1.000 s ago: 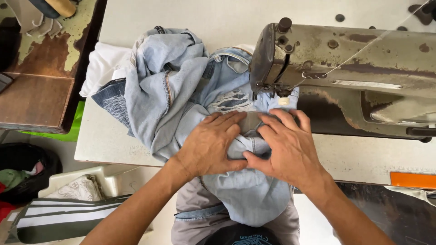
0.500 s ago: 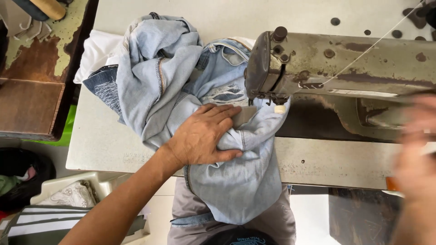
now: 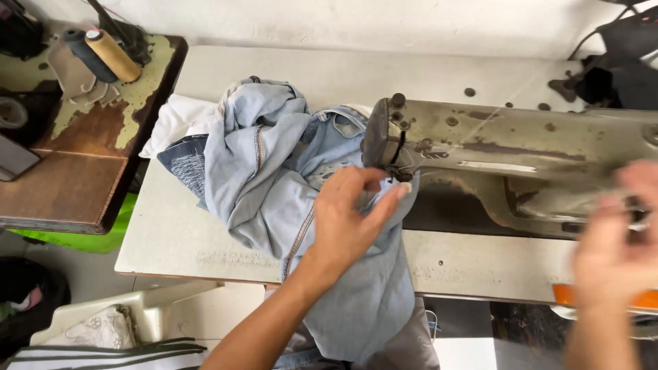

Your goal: Repairing denim pants using an industrial sewing machine and scissors to trim threads.

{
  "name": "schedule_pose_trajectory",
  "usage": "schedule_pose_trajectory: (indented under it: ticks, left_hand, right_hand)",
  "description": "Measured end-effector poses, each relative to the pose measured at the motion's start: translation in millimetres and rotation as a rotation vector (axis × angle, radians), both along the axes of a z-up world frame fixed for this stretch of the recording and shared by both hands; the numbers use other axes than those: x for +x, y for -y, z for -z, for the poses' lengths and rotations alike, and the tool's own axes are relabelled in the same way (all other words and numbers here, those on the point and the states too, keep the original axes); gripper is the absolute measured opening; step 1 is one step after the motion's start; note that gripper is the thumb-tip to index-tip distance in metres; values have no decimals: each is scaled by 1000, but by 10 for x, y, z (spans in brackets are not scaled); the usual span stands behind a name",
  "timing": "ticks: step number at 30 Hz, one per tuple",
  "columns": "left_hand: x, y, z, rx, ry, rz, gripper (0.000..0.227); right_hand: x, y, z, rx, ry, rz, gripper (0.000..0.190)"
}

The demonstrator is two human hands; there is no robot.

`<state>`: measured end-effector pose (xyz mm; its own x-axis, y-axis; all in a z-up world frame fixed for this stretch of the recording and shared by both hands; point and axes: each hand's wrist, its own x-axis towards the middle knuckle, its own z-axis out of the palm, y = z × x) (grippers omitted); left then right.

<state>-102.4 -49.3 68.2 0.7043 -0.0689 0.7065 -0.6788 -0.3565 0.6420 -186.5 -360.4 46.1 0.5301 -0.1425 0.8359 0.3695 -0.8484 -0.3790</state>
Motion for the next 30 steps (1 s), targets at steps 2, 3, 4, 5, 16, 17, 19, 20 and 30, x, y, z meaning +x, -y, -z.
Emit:
schedule_pose_trajectory:
  ticks: [2, 3, 4, 5, 16, 17, 19, 20, 30]
  left_hand:
    - [23, 168, -33, -56, 39, -66, 26]
    - [48, 251, -56, -112, 75, -142, 28]
    - [85, 289, -53, -114, 87, -137, 28]
    - [117, 326, -49, -62, 155, -212, 18]
    - [13, -444, -256, -133, -157, 767, 10]
    - [87, -452, -140, -70, -167, 592, 7]
    - [297, -387, 249, -4, -187, 416, 8]
    - [430, -320, 525, 167, -392, 270, 15]
    - [-526, -360, 490, 522, -761, 400, 13]
  right_hand:
    - [-65, -420, 41, 5, 29, -28, 18]
    - [-69, -629, 59, 8, 55, -65, 17]
    - [-107, -764, 93, 7, 67, -60, 17]
    - [-149, -899, 125, 69, 5, -95, 19]
    - [-571, -1203, 451, 378, -265, -94, 20]
    - [-548, -1227, 448, 377, -266, -127, 20]
    - [-496, -1312, 398, 382, -275, -158, 19]
    - [-462, -1377, 352, 364, -280, -201, 19]
    - [205, -1583, 122, 1213, -663, -842, 44]
